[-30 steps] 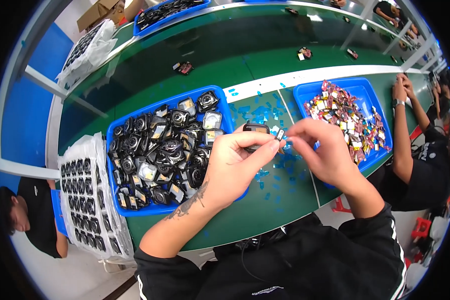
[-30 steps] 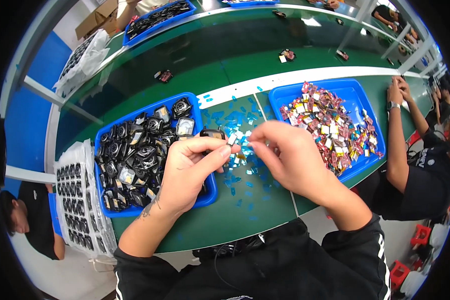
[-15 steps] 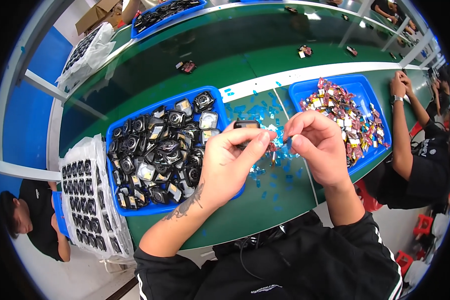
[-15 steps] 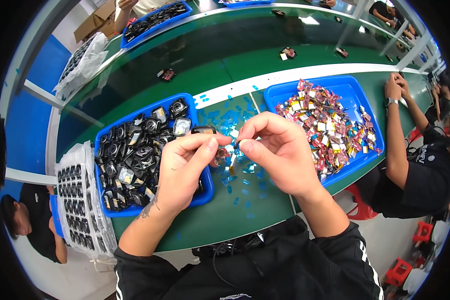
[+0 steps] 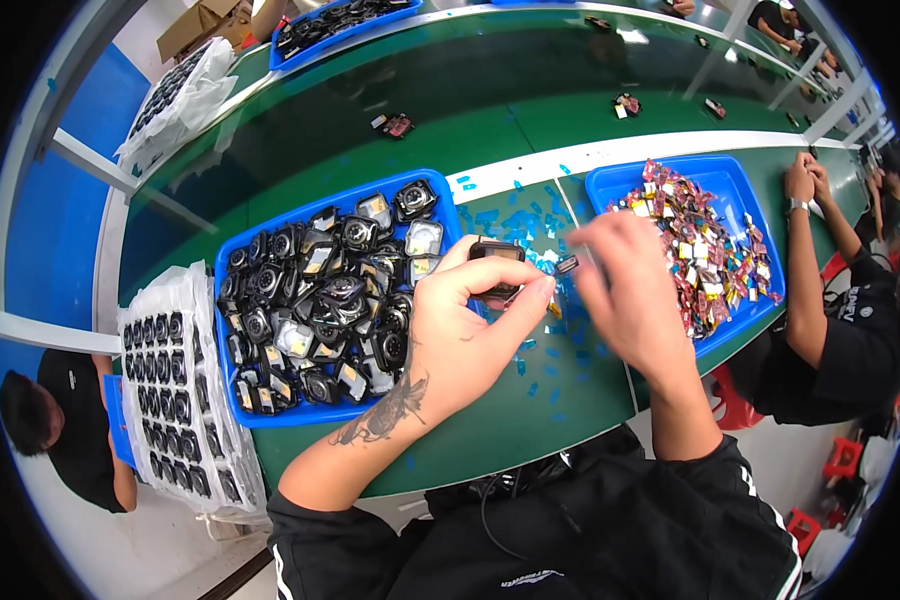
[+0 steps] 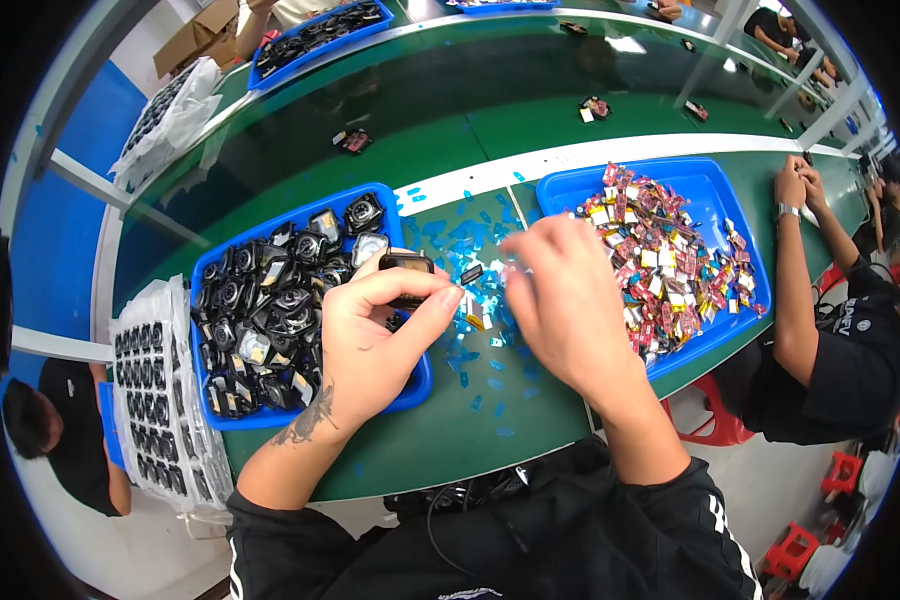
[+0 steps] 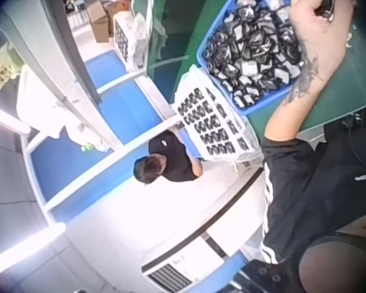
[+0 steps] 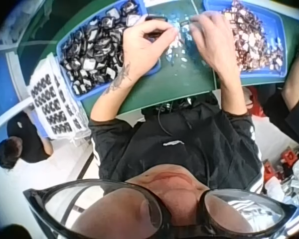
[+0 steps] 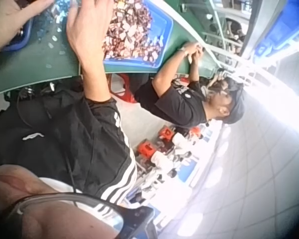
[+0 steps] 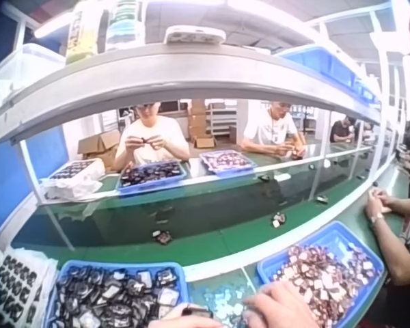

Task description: Assembling electronic fan components on a factory production line.

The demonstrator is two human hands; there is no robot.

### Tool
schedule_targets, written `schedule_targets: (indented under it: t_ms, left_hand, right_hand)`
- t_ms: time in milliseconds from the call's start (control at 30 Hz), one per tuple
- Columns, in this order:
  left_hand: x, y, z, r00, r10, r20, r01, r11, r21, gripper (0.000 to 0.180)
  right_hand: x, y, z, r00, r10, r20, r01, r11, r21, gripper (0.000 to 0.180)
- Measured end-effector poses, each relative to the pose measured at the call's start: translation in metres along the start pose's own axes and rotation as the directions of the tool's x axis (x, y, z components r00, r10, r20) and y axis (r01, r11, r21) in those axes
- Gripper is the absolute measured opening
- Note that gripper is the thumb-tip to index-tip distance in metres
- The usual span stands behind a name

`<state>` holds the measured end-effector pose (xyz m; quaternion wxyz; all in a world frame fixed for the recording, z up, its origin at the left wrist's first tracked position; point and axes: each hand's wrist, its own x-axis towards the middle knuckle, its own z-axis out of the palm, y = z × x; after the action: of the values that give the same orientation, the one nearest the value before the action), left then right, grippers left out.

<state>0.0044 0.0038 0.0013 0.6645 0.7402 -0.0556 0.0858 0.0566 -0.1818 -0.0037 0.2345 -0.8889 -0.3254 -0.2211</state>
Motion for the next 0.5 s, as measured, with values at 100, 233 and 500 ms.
schedule_targets:
  t_ms: [100,233,500]
  left_hand:
    - [0.001,0.001,0.000,0.998,-0.055,0.018,0.055,0.998,-0.042,0.009]
    - [0.002,-0.003,-0.002,0.997,-0.065,0.041,0.069,0.992,-0.108,0.008]
    - [0.000,-0.004,-0.004,0.922,-0.212,0.325,0.327,0.874,-0.360,0.014]
  right_hand:
    - [-0.009,-0.002,0.004,0.996,0.051,0.078,-0.065,0.980,0.189,0.021]
    - [-0.006,-0.006,-0.002,0.951,0.288,0.116,-0.310,0.854,0.418,0.021]
    - [-0.013,-0.015,-0.001,0.950,0.264,0.166,-0.240,0.277,0.931,0.017]
